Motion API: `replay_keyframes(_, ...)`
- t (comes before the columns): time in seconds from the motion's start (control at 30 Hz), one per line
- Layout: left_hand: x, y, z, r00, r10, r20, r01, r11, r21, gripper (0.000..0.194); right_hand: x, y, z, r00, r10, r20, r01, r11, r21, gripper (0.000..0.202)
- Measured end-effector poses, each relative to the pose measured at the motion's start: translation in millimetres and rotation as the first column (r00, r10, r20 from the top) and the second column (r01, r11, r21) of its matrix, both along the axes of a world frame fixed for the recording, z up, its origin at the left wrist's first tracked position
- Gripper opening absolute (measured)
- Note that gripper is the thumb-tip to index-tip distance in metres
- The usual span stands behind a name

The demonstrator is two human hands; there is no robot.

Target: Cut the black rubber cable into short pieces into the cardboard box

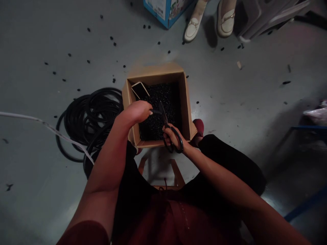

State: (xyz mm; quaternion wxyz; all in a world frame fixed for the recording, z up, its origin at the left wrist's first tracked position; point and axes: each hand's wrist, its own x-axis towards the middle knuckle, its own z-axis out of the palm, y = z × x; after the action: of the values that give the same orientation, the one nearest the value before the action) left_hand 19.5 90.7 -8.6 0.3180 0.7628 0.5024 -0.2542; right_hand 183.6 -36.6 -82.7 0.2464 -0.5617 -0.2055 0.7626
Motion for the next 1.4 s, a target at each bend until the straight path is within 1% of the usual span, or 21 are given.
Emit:
replay_keyframes(0.07,-1.0,0.1,-0.3,1.000,0.008,0.017,-0.008,1.000,-0.015,0.031,0.1,-0.3,-2.4,1.000,0.001,0.006,-0.001,1.000,0.011,0.036)
replay_keyframes(0.13,-3.5,1.1,-1.2,0.999,0.021,0.048,-0.021,1.000,0.001,0.032,0.5,0.2,-4.6,1.000,-0.015,-0.001,0.015,1.000,-0.006,0.038)
replay_keyframes(0.2,-6.9,2.8,-1.3,0.993,0.049,0.104,-0.054,0.998,0.042,0.033,0.9,1.3,-5.8,0.999,-0.031,-0.018,0.030,0.997,-0.067,0.038)
replay_keyframes(0.27,-10.1,5.0,0.6,0.980,0.093,0.177,-0.110,0.989,0.093,0.034,1.5,2.4,-5.6,0.998,-0.043,-0.043,0.036,0.990,-0.133,0.039)
replay_keyframes(0.3,-11.2,6.1,2.3,0.971,0.116,0.209,-0.141,0.984,0.110,0.035,1.7,2.7,-4.9,0.997,-0.048,-0.056,0.039,0.989,-0.141,0.039)
replay_keyframes(0.33,-11.9,6.9,4.3,0.963,0.138,0.233,-0.169,0.978,0.120,0.036,2.0,3.0,-3.8,0.996,-0.056,-0.067,0.047,0.991,-0.129,0.040)
replay_keyframes(0.4,-12.0,8.0,8.3,0.947,0.171,0.272,-0.210,0.971,0.118,0.037,2.2,3.5,-0.9,0.993,-0.081,-0.086,0.076,0.995,-0.059,0.041)
replay_keyframes(0.47,-11.1,8.3,11.1,0.932,0.195,0.306,-0.233,0.968,0.093,0.038,2.3,4.1,2.6,0.989,-0.113,-0.092,0.115,0.993,0.018,0.044)
replay_keyframes(0.57,-9.2,7.9,12.3,0.912,0.222,0.344,-0.256,0.965,0.056,0.038,2.5,5.6,8.0,0.987,-0.132,-0.087,0.139,0.987,0.080,0.046)
replay_keyframes(0.77,-6.8,6.2,12.5,0.881,0.246,0.404,-0.264,0.964,-0.012,0.037,3.3,7.8,14.7,0.992,-0.088,-0.091,0.096,0.991,0.089,0.044)
replay_keyframes(0.93,-6.0,4.7,13.8,0.859,0.262,0.440,-0.265,0.963,-0.056,0.036,3.9,9.6,15.3,0.988,-0.102,-0.115,0.116,0.985,0.124,0.046)
replay_keyframes(1.4,-3.1,5.2,14.6,0.880,0.238,0.410,-0.228,0.971,-0.074,0.039,7.7,13.7,15.1,0.991,-0.088,-0.098,0.104,0.981,0.164,0.046)
